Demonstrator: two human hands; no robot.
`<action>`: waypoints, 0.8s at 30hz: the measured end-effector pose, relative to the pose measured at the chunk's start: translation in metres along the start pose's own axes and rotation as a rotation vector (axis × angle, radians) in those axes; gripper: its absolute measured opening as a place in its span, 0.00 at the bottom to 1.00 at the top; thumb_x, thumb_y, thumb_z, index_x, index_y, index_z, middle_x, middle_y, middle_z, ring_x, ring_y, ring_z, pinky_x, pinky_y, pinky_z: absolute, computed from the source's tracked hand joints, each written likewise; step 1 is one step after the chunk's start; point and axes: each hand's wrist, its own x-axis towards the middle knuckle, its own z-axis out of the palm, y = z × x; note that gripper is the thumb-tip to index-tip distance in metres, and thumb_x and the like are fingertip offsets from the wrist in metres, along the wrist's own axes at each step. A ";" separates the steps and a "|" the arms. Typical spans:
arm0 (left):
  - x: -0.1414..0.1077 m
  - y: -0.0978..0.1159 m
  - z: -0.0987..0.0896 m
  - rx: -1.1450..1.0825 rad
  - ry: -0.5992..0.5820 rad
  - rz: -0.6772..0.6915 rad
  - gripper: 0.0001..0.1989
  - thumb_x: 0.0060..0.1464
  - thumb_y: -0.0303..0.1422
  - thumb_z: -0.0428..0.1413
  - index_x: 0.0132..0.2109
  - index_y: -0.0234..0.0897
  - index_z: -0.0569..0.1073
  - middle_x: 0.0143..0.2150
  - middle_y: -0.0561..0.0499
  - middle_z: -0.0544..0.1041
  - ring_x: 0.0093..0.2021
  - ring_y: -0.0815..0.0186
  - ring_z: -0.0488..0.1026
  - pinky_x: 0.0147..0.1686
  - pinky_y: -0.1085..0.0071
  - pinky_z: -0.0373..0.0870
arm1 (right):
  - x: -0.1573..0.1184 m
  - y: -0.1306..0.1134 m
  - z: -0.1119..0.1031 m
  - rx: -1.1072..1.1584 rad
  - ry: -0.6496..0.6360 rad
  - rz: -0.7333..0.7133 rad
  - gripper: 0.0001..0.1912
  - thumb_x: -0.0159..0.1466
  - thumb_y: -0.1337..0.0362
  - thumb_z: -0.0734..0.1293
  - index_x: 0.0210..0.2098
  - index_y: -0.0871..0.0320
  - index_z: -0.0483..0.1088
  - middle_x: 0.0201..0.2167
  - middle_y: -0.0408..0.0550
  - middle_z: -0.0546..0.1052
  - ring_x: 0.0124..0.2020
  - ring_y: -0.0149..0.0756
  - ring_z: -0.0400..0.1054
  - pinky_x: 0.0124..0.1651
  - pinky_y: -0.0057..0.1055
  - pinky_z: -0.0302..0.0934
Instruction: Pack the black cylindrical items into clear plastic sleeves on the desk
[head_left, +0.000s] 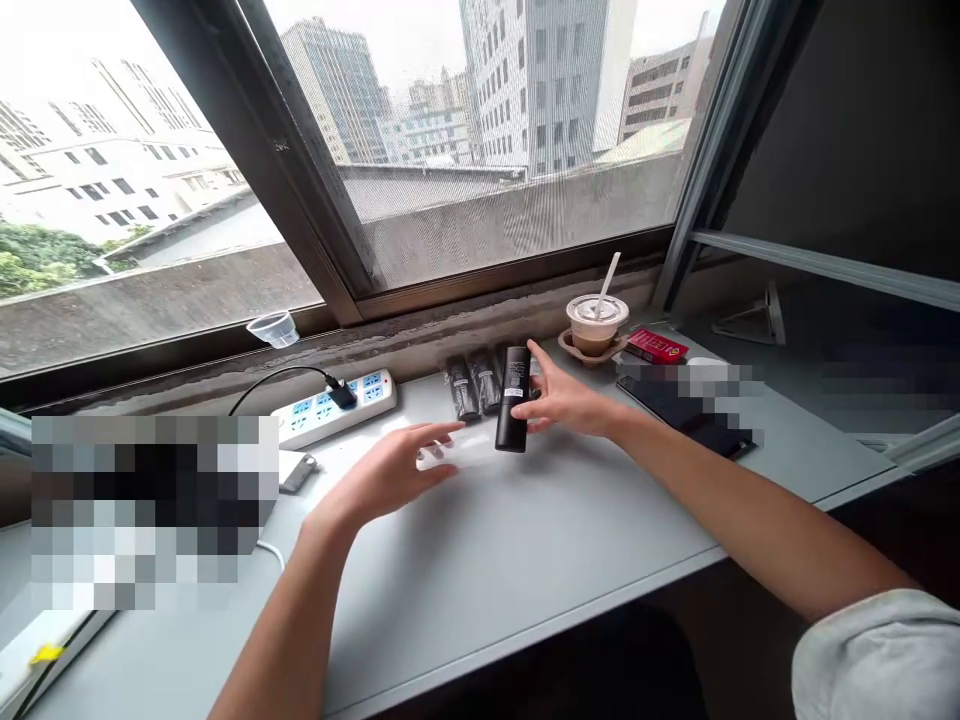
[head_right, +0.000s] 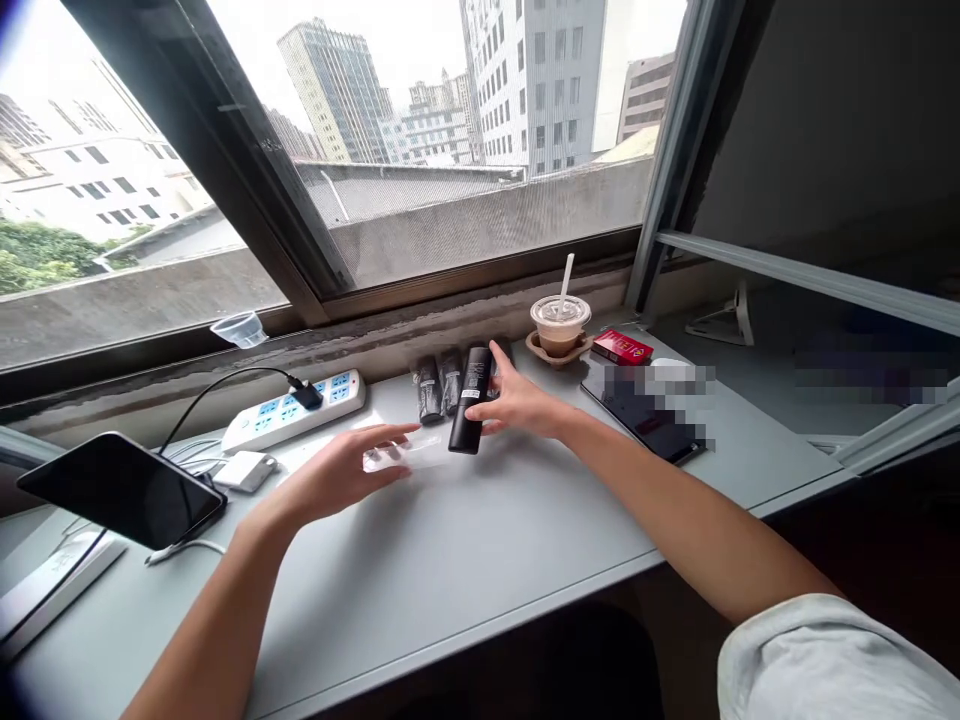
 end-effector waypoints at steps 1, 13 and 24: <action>0.000 0.004 -0.001 -0.028 -0.004 -0.011 0.27 0.62 0.43 0.61 0.66 0.52 0.71 0.51 0.49 0.81 0.47 0.59 0.79 0.46 0.64 0.76 | 0.001 0.000 0.001 -0.002 0.035 -0.016 0.73 0.54 0.68 0.81 0.76 0.42 0.22 0.63 0.58 0.70 0.52 0.44 0.76 0.46 0.44 0.79; 0.004 0.034 0.018 -0.178 -0.031 0.055 0.33 0.65 0.46 0.57 0.73 0.56 0.59 0.71 0.46 0.64 0.58 0.56 0.73 0.50 0.65 0.75 | 0.013 0.018 0.009 -0.047 0.150 -0.148 0.78 0.49 0.61 0.85 0.76 0.56 0.24 0.52 0.57 0.79 0.53 0.50 0.77 0.58 0.48 0.72; 0.027 0.023 0.037 -0.639 0.170 -0.176 0.28 0.61 0.51 0.60 0.60 0.38 0.76 0.51 0.41 0.82 0.49 0.53 0.78 0.42 0.64 0.73 | 0.013 0.018 0.008 -0.154 0.059 -0.265 0.52 0.56 0.63 0.81 0.69 0.54 0.47 0.38 0.46 0.81 0.41 0.42 0.79 0.50 0.43 0.72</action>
